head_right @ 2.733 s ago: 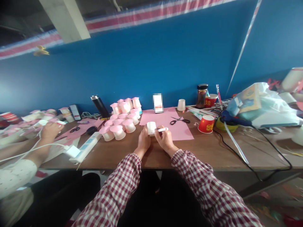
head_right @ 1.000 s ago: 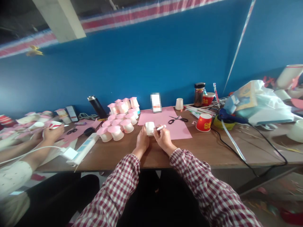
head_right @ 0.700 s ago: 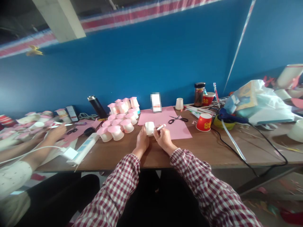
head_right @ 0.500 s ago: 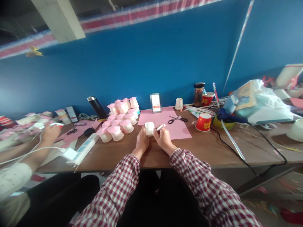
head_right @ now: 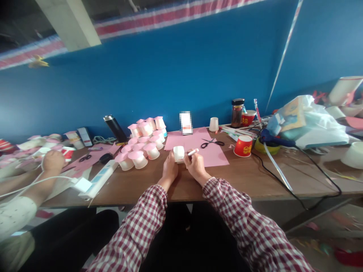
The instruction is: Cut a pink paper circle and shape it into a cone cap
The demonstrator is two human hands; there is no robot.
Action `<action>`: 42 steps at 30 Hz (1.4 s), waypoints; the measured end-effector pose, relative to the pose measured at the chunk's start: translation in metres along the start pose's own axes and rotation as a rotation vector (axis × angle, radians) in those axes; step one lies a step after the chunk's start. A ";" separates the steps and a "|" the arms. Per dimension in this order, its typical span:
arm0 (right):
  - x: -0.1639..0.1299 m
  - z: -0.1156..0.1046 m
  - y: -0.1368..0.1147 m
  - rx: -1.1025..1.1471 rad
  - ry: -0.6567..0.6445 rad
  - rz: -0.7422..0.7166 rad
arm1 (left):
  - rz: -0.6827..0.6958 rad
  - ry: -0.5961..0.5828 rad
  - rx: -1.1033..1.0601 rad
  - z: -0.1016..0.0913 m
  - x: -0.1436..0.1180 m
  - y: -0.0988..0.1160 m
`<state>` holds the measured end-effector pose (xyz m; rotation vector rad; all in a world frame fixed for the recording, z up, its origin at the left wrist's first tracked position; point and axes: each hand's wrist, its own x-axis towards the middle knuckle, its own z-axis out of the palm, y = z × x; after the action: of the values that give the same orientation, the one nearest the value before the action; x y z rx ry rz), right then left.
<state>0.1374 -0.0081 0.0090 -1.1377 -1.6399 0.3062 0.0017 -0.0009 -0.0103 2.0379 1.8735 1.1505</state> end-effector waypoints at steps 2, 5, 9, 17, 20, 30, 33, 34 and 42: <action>0.000 0.000 0.001 -0.001 0.001 0.002 | -0.010 -0.002 -0.001 -0.001 0.000 0.001; 0.000 0.000 0.001 0.000 -0.005 0.003 | -0.024 -0.012 -0.005 -0.001 0.000 0.001; 0.001 0.000 0.001 0.008 -0.022 0.004 | -0.032 -0.015 -0.026 -0.001 0.000 -0.001; 0.001 0.001 0.001 0.016 -0.025 0.020 | -0.033 -0.015 -0.047 -0.003 0.000 0.000; 0.000 0.001 0.001 0.014 -0.015 0.030 | -0.010 -0.011 -0.036 -0.004 0.000 0.002; 0.001 -0.001 0.000 -0.001 0.003 0.042 | 0.010 -0.004 -0.032 -0.006 -0.001 0.005; 0.001 -0.001 0.001 -0.002 -0.005 0.045 | 0.010 -0.001 -0.032 -0.006 -0.001 0.003; 0.001 0.000 0.001 -0.002 -0.008 0.045 | 0.008 -0.002 -0.035 -0.006 -0.001 0.003; 0.002 0.002 0.004 -0.006 -0.014 0.054 | 0.003 -0.011 -0.060 -0.008 -0.001 0.004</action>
<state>0.1379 -0.0040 0.0067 -1.1876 -1.6257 0.3452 0.0000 -0.0061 -0.0028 2.0115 1.8096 1.1788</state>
